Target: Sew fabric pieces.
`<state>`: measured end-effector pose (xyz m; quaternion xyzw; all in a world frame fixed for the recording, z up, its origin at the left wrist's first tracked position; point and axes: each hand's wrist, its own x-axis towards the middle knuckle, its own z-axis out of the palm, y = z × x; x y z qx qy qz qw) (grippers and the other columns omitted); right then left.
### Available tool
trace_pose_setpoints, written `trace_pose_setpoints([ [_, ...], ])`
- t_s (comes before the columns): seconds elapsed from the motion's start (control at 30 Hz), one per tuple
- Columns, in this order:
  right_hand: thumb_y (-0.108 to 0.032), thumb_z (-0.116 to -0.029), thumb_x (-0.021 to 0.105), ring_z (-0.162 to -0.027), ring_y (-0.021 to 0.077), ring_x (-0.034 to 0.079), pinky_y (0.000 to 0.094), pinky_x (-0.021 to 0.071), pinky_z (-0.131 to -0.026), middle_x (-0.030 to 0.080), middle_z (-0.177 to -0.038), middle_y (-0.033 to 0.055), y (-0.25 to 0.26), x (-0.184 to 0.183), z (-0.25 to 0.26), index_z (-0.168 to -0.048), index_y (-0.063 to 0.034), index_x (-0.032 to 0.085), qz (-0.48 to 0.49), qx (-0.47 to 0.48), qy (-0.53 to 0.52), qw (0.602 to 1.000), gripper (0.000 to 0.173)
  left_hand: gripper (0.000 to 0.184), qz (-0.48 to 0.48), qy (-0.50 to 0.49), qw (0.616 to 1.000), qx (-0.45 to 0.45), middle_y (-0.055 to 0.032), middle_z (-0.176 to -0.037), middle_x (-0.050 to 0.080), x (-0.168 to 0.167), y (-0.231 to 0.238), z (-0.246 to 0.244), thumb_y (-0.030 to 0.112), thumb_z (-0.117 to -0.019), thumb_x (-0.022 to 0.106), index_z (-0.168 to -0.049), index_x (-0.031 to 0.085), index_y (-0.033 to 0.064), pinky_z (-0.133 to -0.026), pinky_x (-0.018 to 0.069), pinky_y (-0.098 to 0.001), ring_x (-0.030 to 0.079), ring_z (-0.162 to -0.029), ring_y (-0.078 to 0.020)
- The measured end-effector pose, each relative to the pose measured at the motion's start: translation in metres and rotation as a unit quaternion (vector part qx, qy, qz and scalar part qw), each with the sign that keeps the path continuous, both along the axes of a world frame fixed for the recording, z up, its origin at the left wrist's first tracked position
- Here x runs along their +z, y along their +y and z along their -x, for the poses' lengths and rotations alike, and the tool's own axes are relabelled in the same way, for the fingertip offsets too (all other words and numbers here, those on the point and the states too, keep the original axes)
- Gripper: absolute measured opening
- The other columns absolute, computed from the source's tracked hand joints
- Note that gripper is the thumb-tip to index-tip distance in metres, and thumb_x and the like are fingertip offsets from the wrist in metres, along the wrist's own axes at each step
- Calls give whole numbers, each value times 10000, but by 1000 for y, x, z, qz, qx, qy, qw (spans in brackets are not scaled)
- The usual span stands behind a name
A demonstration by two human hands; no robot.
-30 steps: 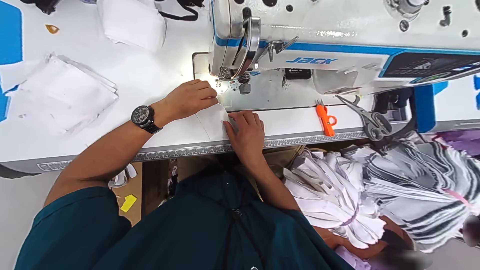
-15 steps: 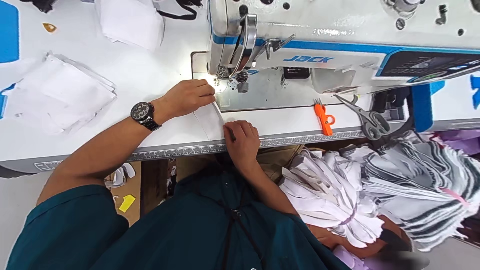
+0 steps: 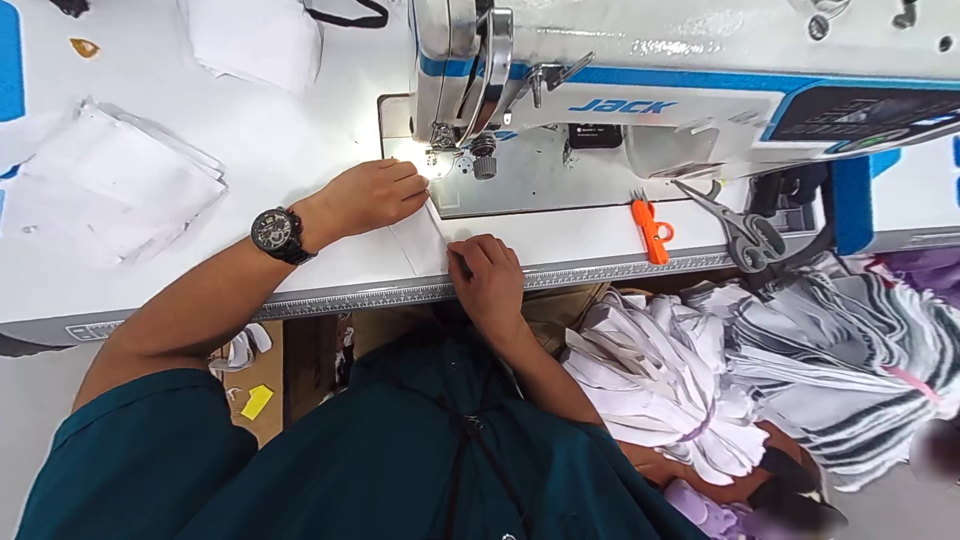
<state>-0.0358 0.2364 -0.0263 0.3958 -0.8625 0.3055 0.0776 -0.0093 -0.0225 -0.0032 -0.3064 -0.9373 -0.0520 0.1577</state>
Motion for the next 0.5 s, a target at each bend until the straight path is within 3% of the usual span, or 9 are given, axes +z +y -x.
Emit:
trace_pose_setpoints([
  [0.13,-317,-973,672,-928,231,655,365,503,-753,716,-994,64,7,-1,2,-1037,-157,789,2,54,-10,999,208,279,36,-49,996,58,-221,-1197,687,7,14,-14,-36,-1010,473,-1220,651,-80,-919,564,-421,691,-1085,-349],
  [0.3,-432,-1033,568,-1205,264,619,447,447,-1016,681,-1359,35,11,-5,4,-1209,-164,752,-26,144,26,989,369,343,37,-85,988,127,-236,-1386,615,7,27,-17,-38,-1032,433,-1329,597,-86,-1062,506,-405,625,-1276,-344],
  [0.5,-475,-1053,502,-1262,250,593,445,419,-1048,648,-1419,7,3,-1,8,-1296,-164,714,-70,162,53,983,448,367,36,-85,983,160,-257,-1391,603,4,21,-12,-62,-1010,458,-1355,579,-90,-1107,472,-424,599,-1307,-371],
])
